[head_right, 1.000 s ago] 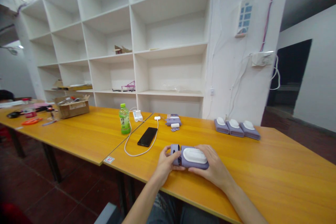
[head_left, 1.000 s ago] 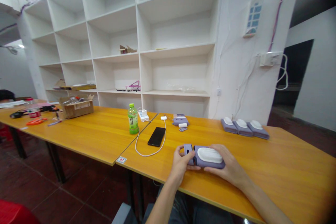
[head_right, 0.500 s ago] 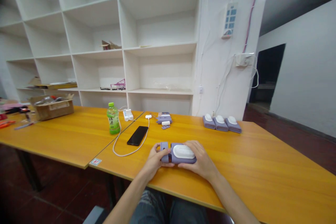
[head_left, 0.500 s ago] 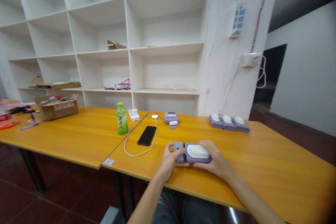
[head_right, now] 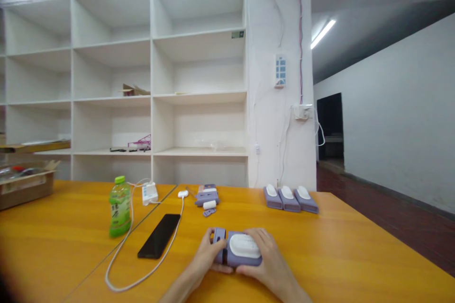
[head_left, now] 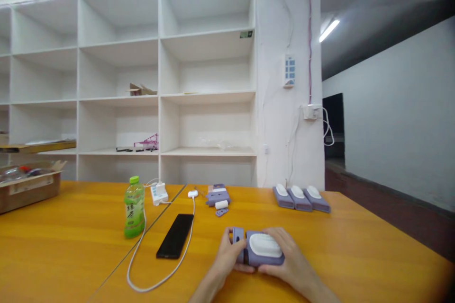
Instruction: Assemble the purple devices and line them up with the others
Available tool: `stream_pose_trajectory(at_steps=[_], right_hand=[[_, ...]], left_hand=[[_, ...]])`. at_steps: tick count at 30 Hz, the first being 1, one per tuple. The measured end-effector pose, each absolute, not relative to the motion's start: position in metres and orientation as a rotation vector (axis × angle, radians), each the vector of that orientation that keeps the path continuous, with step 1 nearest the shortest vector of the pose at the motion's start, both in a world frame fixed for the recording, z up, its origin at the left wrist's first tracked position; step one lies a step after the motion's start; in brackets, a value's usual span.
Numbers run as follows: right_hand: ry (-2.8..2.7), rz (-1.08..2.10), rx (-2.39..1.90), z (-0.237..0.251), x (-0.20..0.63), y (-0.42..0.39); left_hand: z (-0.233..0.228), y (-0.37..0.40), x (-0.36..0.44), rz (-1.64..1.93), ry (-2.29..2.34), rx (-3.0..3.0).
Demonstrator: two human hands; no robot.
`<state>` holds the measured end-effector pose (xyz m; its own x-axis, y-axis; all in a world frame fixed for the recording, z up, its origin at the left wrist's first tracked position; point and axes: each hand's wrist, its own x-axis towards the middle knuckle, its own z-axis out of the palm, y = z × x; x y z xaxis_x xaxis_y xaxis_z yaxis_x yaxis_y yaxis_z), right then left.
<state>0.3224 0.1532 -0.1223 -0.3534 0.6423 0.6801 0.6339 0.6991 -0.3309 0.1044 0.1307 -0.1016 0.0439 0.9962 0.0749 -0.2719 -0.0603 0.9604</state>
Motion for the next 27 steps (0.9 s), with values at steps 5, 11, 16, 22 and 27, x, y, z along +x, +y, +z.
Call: stream_pose_trajectory(at_steps=[5,11,16,22,27], right_hand=[[-2.052,0.074,-1.091,-0.132,0.328,0.223],[-2.004,-0.007,-1.065,-0.127,0.326,0.227],[-2.024,-0.003,-1.022,-0.124,0.322,0.207],[-2.021,-0.007,-0.999,-0.128,0.326,0.201],[-2.012,0.078,-0.99,-0.126,0.321,0.194]], left_hand=[[-0.105,0.201,0.111,1.358,1.018,1.206],[-0.1,0.2,0.108,1.351,0.878,1.165],[-0.105,0.183,0.097,1.294,0.793,1.121],[-0.116,0.187,0.1,1.296,0.684,1.077],[-0.105,0.188,0.099,1.148,0.631,1.019]])
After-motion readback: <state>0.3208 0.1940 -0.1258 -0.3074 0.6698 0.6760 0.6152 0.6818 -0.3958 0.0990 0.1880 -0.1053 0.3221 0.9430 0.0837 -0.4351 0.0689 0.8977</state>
